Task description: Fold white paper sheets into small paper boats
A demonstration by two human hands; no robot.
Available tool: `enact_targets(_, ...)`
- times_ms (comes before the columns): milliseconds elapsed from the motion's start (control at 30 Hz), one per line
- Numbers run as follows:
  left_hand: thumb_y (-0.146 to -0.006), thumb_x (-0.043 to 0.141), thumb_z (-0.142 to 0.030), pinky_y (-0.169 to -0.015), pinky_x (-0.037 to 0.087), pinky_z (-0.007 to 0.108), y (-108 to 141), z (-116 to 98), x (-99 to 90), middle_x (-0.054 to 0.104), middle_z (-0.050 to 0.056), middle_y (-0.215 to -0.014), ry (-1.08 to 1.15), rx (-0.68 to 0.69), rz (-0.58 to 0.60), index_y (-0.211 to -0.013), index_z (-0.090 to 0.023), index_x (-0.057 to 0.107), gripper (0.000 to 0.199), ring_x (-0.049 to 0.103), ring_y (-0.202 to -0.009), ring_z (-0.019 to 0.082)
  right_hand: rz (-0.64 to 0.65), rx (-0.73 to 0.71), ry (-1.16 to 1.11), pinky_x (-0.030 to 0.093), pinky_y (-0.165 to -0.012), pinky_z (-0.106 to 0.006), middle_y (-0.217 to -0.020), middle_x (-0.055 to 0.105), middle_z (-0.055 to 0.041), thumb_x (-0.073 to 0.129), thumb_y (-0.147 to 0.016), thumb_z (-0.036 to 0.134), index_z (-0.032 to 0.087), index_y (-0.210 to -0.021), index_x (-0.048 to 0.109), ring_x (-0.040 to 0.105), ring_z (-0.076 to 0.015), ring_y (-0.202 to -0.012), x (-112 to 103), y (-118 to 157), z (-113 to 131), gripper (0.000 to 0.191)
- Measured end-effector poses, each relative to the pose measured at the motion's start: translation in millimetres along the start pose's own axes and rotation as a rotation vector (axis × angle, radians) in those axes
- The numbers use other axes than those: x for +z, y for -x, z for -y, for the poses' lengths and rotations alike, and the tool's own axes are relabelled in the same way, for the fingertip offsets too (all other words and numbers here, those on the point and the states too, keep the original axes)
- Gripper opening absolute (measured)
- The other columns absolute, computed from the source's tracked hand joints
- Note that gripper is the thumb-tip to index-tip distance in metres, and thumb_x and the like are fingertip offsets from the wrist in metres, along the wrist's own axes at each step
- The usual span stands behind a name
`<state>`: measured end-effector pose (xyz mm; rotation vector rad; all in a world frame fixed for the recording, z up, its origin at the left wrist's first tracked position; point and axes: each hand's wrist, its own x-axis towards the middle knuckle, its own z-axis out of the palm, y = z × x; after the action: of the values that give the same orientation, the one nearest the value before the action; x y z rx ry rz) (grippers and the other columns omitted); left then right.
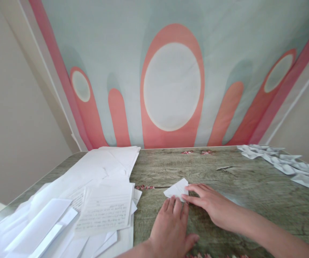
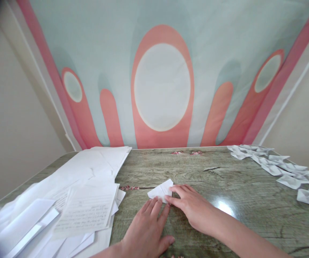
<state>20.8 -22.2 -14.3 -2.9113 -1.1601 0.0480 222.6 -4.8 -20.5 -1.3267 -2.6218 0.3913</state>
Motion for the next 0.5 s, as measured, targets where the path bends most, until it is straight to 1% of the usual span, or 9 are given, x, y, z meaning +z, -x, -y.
enact_targets(200,-0.084,0.032,-0.06,-0.101,0.03,0.043,-0.6,0.1,0.1,0.04,0.021,-0.133,0.013,-0.007,0.014,-0.133,-0.009,0.036,0.071,0.035,-0.124,0.033,0.002,-0.002,-0.006,0.031,-0.097,-0.039,-0.128,0.045,-0.0059,0.042,-0.072,0.001,0.034,-0.128,0.045,0.039,-0.022,-0.118,-1.3,-0.1,0.4,0.065)
enact_targets(333,-0.084,0.03,-0.062,-0.099,0.031,0.048,-0.5,-0.1,-1.6,0.04,0.018,-0.134,0.02,-0.019,0.038,-0.134,-0.012,0.035,0.071,0.034,-0.123,0.037,0.007,0.007,0.002,0.031,-0.097,-0.039,-0.129,0.045,-0.006,0.043,-0.073,0.002,0.033,-0.128,0.045,0.039,-0.0221,-0.118,-3.6,-0.3,2.9,0.063)
enact_targets(400,-0.085,0.029,-0.061,-0.098,0.031,0.05,-0.8,-0.2,-2.6,0.041,0.016,-0.134,0.02,-0.026,0.027,-0.134,-0.013,0.036,0.069,0.034,-0.123,0.038,0.008,0.011,0.007,0.031,-0.097,-0.039,-0.13,0.045,-0.0062,0.044,-0.074,0.003,0.033,-0.128,0.045,0.039,-0.0223,-0.118,-3.4,-0.7,3.1,0.062)
enact_targets(500,-0.088,0.03,-0.054,-0.097,0.032,0.049,-1.2,-0.4,-3.9,0.043,0.016,-0.132,0.015,-0.017,0.006,-0.134,-0.012,0.036,0.063,0.037,-0.121,0.037,0.012,0.011,0.017,0.031,-0.097,-0.04,-0.13,0.044,-0.0064,0.044,-0.075,0.005,0.033,-0.128,0.045,0.039,-0.0228,-0.118,-2.4,-1.4,2.4,0.06)
